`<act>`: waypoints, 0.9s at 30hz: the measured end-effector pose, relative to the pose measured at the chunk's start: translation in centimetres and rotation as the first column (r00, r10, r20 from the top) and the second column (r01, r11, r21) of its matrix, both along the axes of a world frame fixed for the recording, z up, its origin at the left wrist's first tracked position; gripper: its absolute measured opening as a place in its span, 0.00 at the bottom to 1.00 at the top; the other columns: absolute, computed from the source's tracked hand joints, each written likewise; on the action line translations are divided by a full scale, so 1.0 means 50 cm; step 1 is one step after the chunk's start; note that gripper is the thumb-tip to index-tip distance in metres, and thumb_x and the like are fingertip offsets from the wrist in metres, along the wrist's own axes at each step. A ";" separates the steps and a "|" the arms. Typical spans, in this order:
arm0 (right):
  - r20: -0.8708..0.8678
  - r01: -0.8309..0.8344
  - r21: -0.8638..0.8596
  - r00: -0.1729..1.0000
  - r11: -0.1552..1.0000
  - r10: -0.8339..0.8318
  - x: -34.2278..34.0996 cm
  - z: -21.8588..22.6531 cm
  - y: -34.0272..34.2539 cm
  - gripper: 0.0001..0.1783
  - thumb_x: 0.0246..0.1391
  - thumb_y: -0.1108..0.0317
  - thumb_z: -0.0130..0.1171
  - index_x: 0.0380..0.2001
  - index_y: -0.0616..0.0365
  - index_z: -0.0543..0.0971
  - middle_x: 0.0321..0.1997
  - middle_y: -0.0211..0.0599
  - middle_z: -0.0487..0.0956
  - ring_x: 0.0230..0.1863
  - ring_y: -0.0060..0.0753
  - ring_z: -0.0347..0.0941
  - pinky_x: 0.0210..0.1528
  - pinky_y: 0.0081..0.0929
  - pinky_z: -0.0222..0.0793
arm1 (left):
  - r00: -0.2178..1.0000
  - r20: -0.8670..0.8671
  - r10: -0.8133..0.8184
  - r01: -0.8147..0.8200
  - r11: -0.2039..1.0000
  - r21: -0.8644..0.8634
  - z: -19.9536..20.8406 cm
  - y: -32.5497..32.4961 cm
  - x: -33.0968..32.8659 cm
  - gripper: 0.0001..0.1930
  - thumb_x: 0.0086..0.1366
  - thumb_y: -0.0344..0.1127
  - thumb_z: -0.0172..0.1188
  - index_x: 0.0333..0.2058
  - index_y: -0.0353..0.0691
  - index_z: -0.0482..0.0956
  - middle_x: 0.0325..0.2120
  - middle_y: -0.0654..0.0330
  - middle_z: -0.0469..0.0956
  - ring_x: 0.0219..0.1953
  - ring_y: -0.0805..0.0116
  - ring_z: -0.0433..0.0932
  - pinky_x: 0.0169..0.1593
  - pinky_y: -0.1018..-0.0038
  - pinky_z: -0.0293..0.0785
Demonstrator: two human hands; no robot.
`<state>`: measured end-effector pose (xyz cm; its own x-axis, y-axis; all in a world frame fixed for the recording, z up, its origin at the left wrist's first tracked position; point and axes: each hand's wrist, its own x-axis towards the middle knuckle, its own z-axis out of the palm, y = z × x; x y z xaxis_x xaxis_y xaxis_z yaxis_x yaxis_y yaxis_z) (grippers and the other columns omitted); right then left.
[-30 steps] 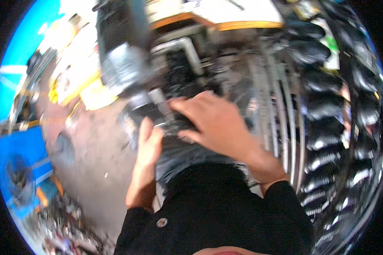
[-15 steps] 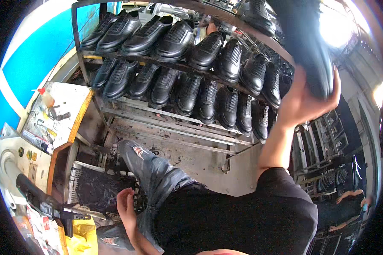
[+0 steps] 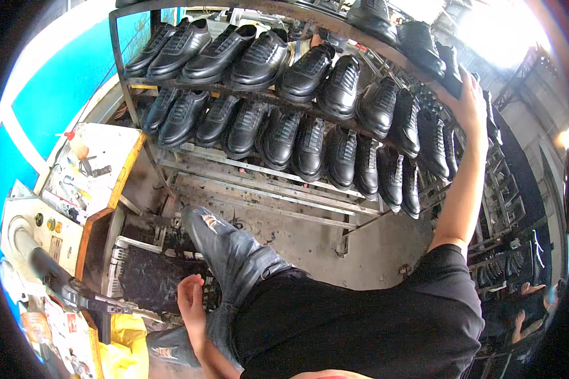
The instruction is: Manually press the soles of shoes onto the uppers using a specialized industrial press machine.
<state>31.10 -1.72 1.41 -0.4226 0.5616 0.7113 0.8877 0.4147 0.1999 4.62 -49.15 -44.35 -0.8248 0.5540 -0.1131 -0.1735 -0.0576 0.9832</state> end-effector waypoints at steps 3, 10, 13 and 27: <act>0.067 -0.096 -0.045 0.993 0.994 0.099 0.088 0.000 0.102 0.35 0.50 0.63 0.69 0.62 0.54 0.71 0.62 0.46 0.75 0.61 0.49 0.72 0.61 0.40 0.68 | 0.999 0.051 -0.017 0.015 0.999 0.036 -0.006 0.002 0.004 0.11 0.74 0.30 0.53 0.51 0.35 0.74 0.46 0.61 0.79 0.48 0.73 0.76 0.55 0.77 0.69; -0.095 0.045 0.482 0.995 0.875 0.002 0.103 -0.040 0.174 0.24 0.60 0.61 0.64 0.58 0.55 0.75 0.56 0.46 0.80 0.58 0.47 0.76 0.58 0.37 0.70 | 0.998 0.053 -0.042 0.042 0.999 0.002 0.018 0.024 -0.005 0.11 0.74 0.30 0.53 0.52 0.35 0.74 0.47 0.61 0.78 0.48 0.73 0.76 0.55 0.77 0.69; -0.014 0.114 0.637 0.990 0.762 -0.137 0.091 -0.035 0.205 0.25 0.58 0.61 0.66 0.58 0.55 0.75 0.57 0.45 0.79 0.56 0.44 0.77 0.56 0.35 0.71 | 0.997 0.051 -0.055 0.056 0.998 -0.015 0.024 0.028 -0.014 0.11 0.74 0.30 0.53 0.52 0.35 0.74 0.47 0.61 0.78 0.49 0.74 0.76 0.55 0.78 0.69; -0.452 -0.645 0.546 0.311 0.535 0.836 -0.222 -0.341 -0.192 0.27 0.53 0.67 0.68 0.52 0.73 0.73 0.52 0.49 0.79 0.52 0.44 0.77 0.59 0.40 0.72 | 0.995 0.068 -0.069 0.059 0.987 0.150 0.052 0.047 -0.019 0.25 0.67 0.19 0.55 0.62 0.36 0.66 0.60 0.55 0.71 0.61 0.64 0.71 0.64 0.69 0.66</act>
